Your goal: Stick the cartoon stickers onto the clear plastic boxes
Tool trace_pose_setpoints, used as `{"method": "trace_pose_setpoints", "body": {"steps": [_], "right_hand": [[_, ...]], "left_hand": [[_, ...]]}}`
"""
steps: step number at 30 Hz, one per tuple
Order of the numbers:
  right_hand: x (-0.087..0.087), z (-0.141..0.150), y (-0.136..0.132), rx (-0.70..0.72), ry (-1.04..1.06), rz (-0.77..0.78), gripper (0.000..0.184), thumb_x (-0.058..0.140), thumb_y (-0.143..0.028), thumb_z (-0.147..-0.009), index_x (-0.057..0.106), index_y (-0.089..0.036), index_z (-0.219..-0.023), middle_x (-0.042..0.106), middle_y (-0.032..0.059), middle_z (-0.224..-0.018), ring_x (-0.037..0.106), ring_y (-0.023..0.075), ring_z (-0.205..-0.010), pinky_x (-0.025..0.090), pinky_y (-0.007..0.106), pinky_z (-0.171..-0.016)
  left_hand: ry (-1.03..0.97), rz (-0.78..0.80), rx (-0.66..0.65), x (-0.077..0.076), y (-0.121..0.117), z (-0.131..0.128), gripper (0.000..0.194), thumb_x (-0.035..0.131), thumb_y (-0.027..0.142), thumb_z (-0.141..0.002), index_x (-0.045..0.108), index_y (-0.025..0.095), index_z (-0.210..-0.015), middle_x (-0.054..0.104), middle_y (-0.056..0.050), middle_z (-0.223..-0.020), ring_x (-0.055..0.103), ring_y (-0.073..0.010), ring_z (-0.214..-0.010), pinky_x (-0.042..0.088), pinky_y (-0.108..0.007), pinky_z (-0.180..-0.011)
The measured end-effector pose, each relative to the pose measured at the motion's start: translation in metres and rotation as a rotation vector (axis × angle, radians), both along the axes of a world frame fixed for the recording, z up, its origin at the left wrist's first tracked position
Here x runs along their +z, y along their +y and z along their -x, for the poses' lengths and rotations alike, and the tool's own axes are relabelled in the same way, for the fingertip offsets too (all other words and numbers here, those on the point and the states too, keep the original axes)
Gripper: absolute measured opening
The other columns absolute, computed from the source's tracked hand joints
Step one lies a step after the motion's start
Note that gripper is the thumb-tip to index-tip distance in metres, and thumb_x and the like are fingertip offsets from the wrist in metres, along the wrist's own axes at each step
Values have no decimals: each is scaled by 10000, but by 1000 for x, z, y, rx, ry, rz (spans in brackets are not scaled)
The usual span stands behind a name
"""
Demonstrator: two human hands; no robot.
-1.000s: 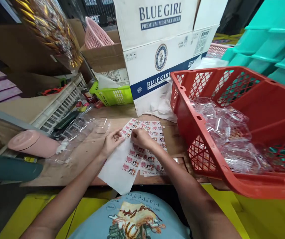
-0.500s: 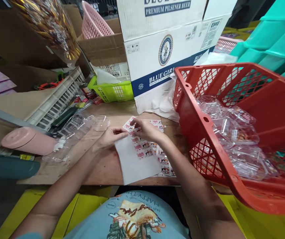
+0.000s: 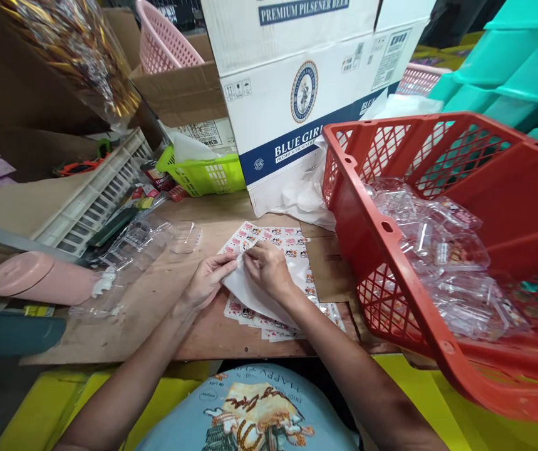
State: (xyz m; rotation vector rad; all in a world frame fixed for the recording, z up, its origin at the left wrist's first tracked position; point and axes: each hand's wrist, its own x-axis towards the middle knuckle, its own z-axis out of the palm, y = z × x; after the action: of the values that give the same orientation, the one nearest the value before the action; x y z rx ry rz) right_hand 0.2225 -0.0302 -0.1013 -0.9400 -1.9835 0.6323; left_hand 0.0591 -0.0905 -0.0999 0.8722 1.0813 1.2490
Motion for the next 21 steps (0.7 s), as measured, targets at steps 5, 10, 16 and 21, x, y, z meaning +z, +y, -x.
{"method": "trace_pose_setpoints", "body": {"steps": [5, 10, 16, 21], "right_hand": [[2, -18, 19, -199, 101, 40, 311, 450, -287, -925, 652, -148, -734, 608, 29, -616, 531, 138, -533, 423, 251, -518], [18, -21, 6, -228, 63, -88, 252, 509, -319, -937, 672, -179, -804, 639, 79, -803, 572, 205, -787, 472, 357, -797], [14, -22, -22, 14, -100, -146, 260, 567, -333, -929, 692, -202, -1116, 667, 119, -971, 569, 259, -929, 456, 463, -898], [14, -37, 6, -58, 200, 259, 397, 479, -477, -961, 714, -190, -1105, 710, 89, -942, 654, 222, -890, 514, 374, -840]], "left_hand": [[395, -48, 160, -9, 1, 13, 384, 760, 401, -727, 751, 165, -1030, 699, -121, -1072, 635, -271, -1033, 507, -418, -924], [362, -133, 148, 10, 9, -13, 383, 680, 503, -812, 749, 194, -1029, 639, -116, -1170, 534, -275, -1217, 402, -412, -1066], [-293, -6, 55, 17, 17, -40, 381, 694, 499, -815, 732, 149, -962, 717, -110, -1062, 646, -231, -1051, 512, -347, -894], [-295, -1, -19, 14, 7, -29, 328, 685, 472, -835, 741, 161, -922, 729, -101, -1063, 644, -227, -1074, 480, -387, -980]]}}
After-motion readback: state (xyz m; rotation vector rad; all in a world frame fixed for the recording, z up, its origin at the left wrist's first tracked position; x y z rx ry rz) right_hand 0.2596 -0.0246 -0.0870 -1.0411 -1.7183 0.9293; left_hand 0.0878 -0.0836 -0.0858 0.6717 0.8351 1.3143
